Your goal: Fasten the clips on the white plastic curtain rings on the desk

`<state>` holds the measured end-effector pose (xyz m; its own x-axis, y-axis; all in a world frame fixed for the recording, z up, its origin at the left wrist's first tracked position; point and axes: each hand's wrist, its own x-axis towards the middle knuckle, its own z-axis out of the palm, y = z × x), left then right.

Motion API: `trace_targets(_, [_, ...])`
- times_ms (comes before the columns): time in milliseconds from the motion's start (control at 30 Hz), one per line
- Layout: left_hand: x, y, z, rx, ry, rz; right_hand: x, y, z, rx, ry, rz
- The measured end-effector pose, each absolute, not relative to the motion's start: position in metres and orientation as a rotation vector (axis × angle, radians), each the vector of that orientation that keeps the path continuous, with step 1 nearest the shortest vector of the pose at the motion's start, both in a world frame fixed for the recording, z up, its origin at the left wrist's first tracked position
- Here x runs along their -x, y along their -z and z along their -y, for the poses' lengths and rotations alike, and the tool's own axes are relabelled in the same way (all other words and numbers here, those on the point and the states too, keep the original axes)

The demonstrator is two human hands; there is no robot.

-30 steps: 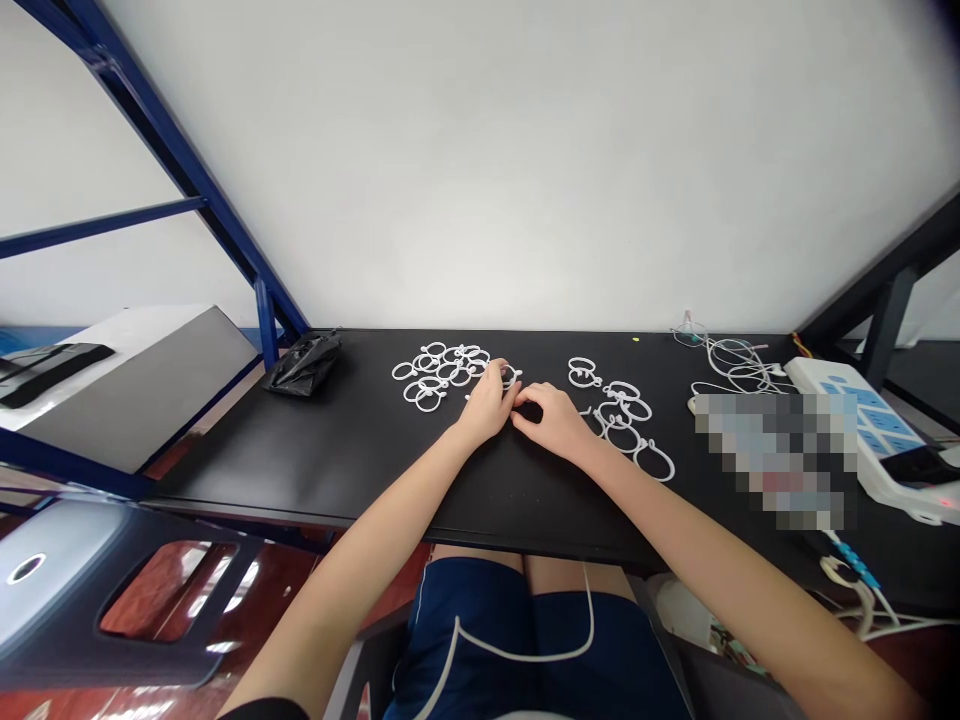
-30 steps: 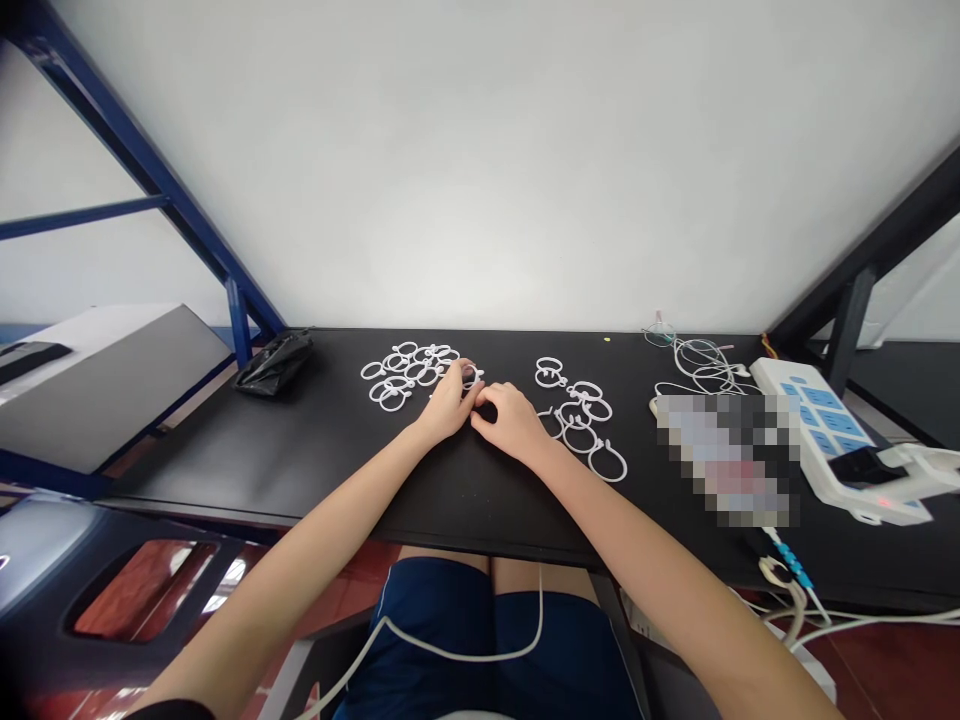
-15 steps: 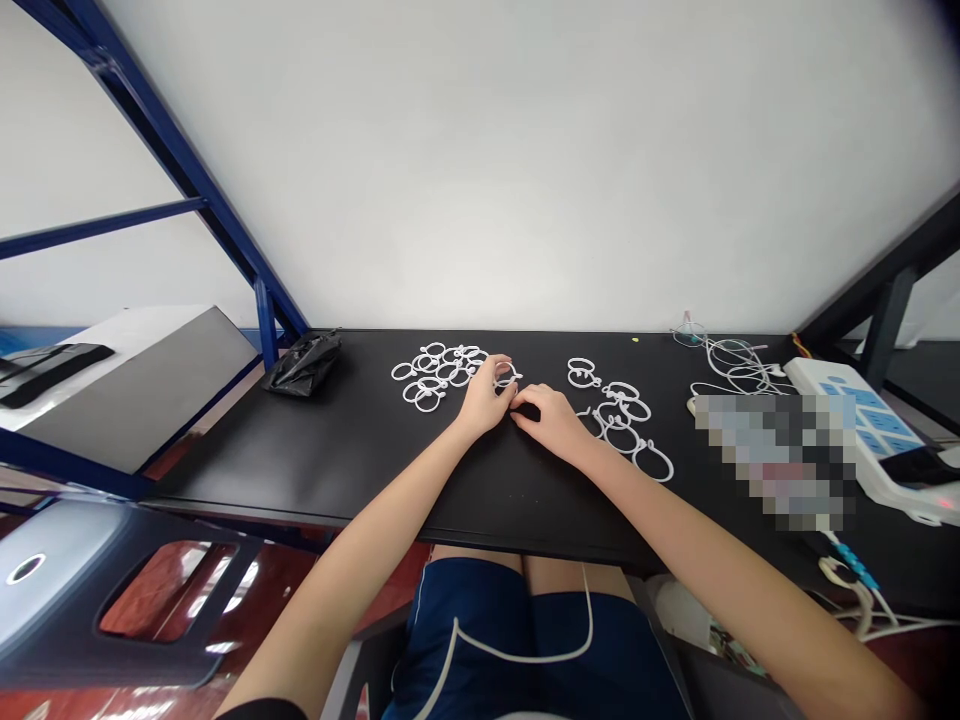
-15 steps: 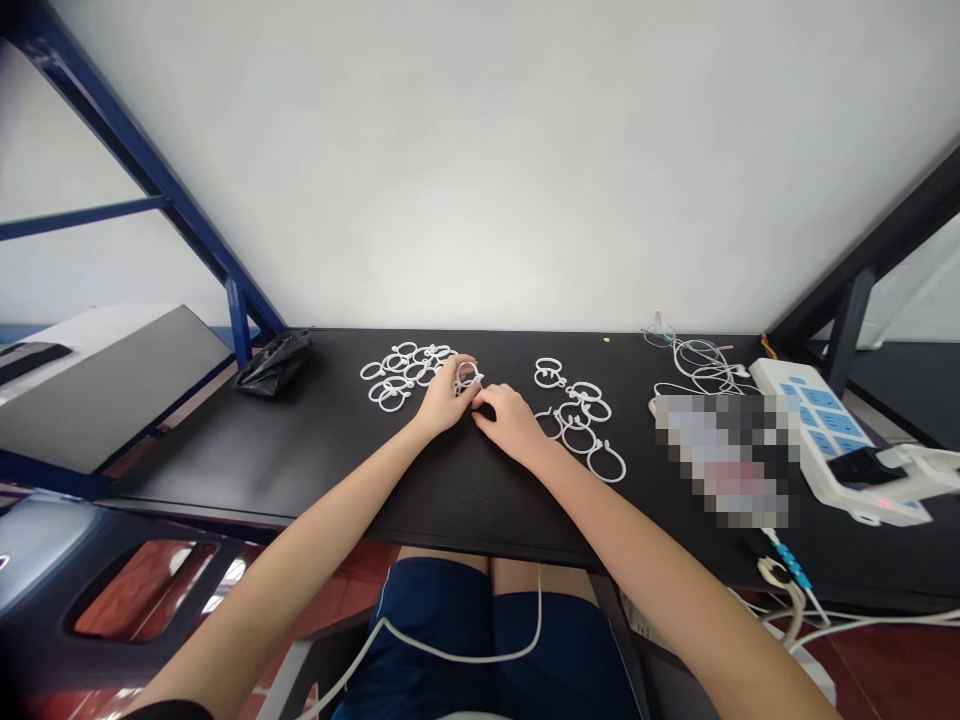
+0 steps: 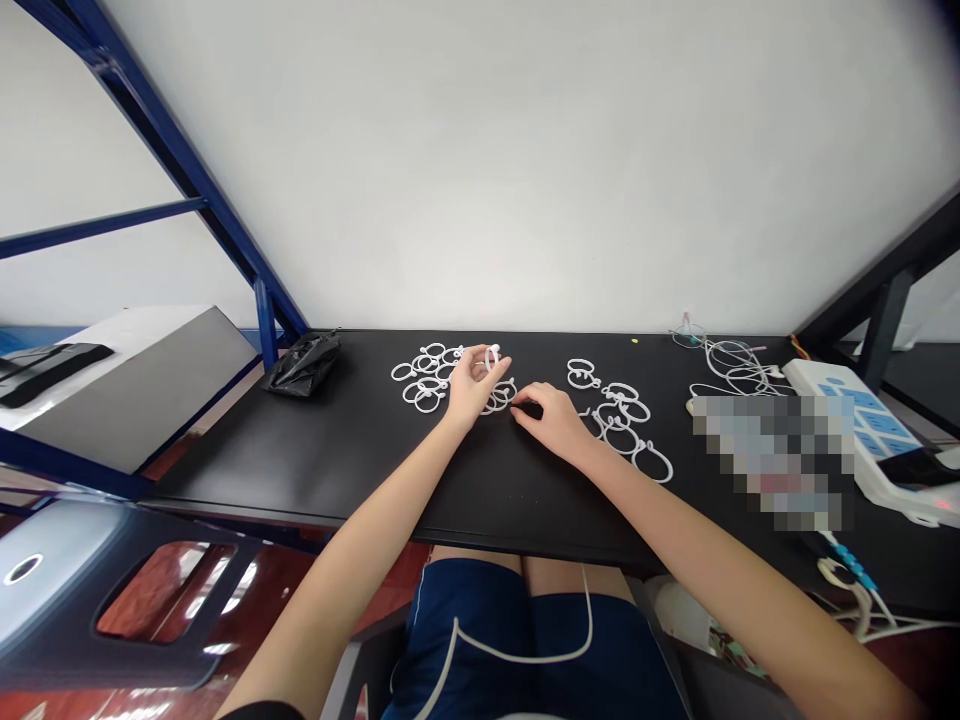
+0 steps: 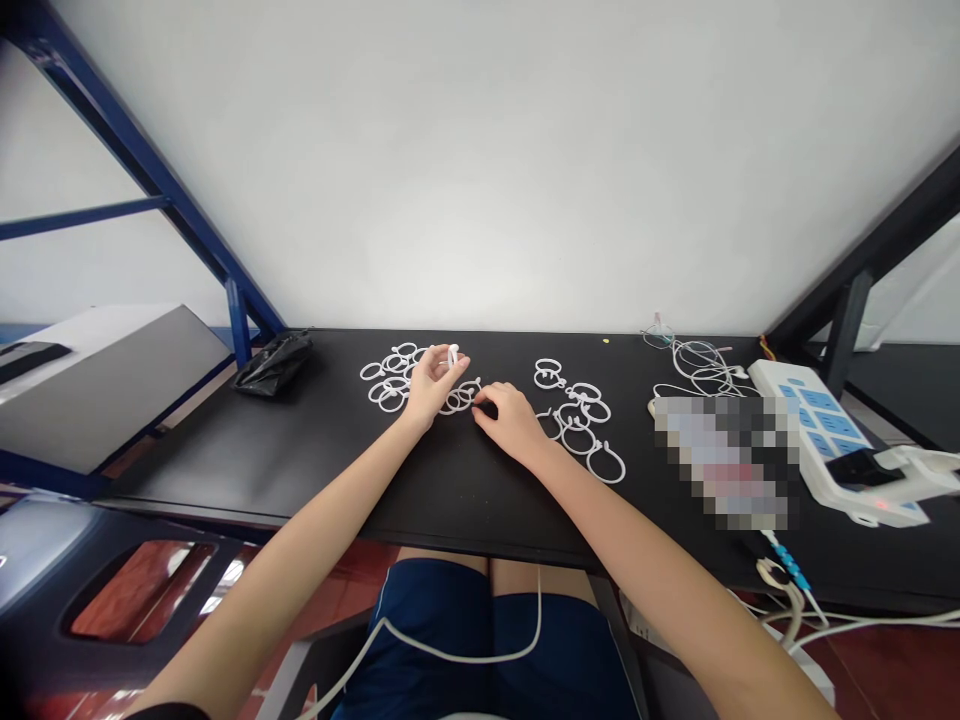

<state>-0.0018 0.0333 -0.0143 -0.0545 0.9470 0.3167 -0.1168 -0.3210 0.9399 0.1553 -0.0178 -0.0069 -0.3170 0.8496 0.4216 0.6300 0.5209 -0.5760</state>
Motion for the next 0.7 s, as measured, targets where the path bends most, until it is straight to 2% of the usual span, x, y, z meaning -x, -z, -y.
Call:
trace_targets(200, [0.007,0.015,-0.037,-1.339,-1.522,-1.127,-0.155,0.006,0.02,1.124,-0.348,2.162])
trace_targets(433, [0.012,0.02,-0.036,-1.714,-1.474,-1.334,-0.155,0.011,0.021,1.252,-0.298,2.44])
trace_targets(700, [0.01,0.015,-0.025,-2.04,-1.281,-1.39,-0.154,0.011,0.019,1.198,-0.437,2.295])
